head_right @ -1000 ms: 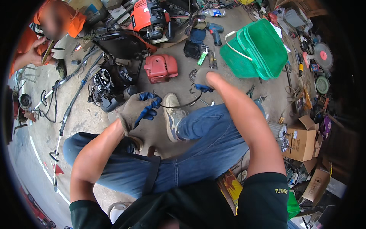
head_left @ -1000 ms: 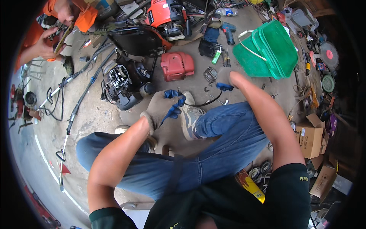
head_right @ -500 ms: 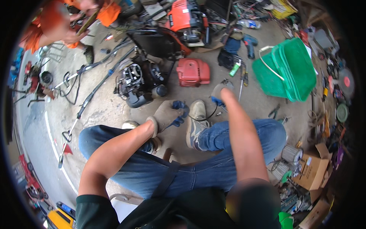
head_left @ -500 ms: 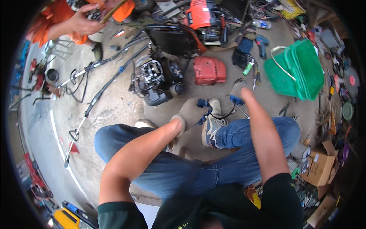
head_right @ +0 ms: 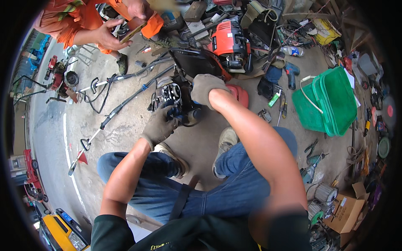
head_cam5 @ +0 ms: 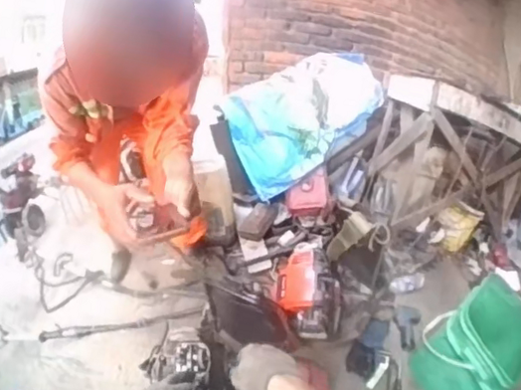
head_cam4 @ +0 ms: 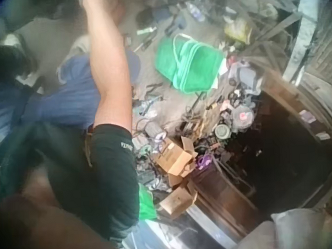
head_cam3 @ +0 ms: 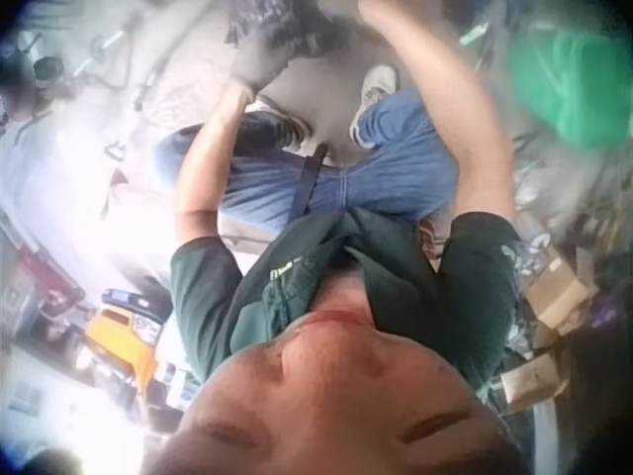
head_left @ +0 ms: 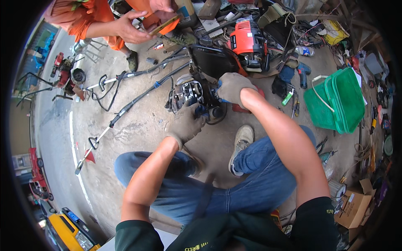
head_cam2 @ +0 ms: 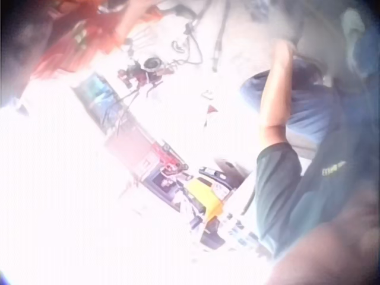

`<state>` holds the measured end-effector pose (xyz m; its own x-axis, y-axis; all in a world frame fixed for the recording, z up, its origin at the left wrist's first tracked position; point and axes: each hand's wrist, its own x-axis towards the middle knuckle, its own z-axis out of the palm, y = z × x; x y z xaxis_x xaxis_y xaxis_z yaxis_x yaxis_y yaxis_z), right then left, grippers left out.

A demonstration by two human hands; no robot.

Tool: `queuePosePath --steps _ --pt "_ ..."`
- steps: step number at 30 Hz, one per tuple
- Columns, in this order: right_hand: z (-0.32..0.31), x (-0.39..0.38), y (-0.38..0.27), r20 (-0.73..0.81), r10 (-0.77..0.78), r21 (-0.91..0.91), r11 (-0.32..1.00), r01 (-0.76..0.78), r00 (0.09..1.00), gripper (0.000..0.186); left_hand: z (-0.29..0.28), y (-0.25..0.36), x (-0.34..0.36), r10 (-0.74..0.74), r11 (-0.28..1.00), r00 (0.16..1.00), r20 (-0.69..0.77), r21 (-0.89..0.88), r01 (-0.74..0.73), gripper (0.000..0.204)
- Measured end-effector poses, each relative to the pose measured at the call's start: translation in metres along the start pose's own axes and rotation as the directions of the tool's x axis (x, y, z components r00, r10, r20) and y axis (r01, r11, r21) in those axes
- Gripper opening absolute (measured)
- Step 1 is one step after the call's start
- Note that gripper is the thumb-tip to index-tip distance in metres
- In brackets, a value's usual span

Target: The person sits on the ground and repairs a small engine using pliers and a wrench. They remove and reattach components, tighten bolts, and inspect parts while another person in orange workwear stands nearby.

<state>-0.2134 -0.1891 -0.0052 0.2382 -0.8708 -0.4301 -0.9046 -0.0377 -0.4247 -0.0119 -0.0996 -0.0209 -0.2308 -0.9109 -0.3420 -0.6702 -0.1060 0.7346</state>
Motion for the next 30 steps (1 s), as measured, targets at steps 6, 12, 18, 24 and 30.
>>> queuePosePath --steps 6,12,18,24,30 --pt "0.017 0.028 -0.004 0.038 -0.010 -0.077 0.997 0.013 0.999 0.026 0.001 -0.023 0.001 0.026 0.998 0.999 -0.035 0.059 -0.024 0.044" --pt "0.021 0.027 -0.009 -0.005 0.037 -0.032 0.999 -0.037 0.999 0.033 -0.004 -0.030 0.006 -0.004 0.996 1.000 -0.009 0.085 0.005 0.043" --pt "0.011 0.017 -0.026 0.029 0.046 -0.060 0.997 -0.045 0.998 0.037 -0.004 -0.037 0.013 0.125 0.984 0.992 -0.028 0.135 -0.120 0.040" --pt "0.006 0.011 -0.026 0.063 0.084 -0.059 0.995 -0.081 0.994 0.037 0.002 -0.041 0.018 0.154 0.980 0.988 0.012 0.124 -0.154 0.046" --pt "0.006 0.010 -0.026 0.047 0.088 -0.058 0.995 -0.085 0.995 0.036 -0.002 -0.037 0.018 0.093 0.993 0.992 0.091 0.059 -0.099 0.048"
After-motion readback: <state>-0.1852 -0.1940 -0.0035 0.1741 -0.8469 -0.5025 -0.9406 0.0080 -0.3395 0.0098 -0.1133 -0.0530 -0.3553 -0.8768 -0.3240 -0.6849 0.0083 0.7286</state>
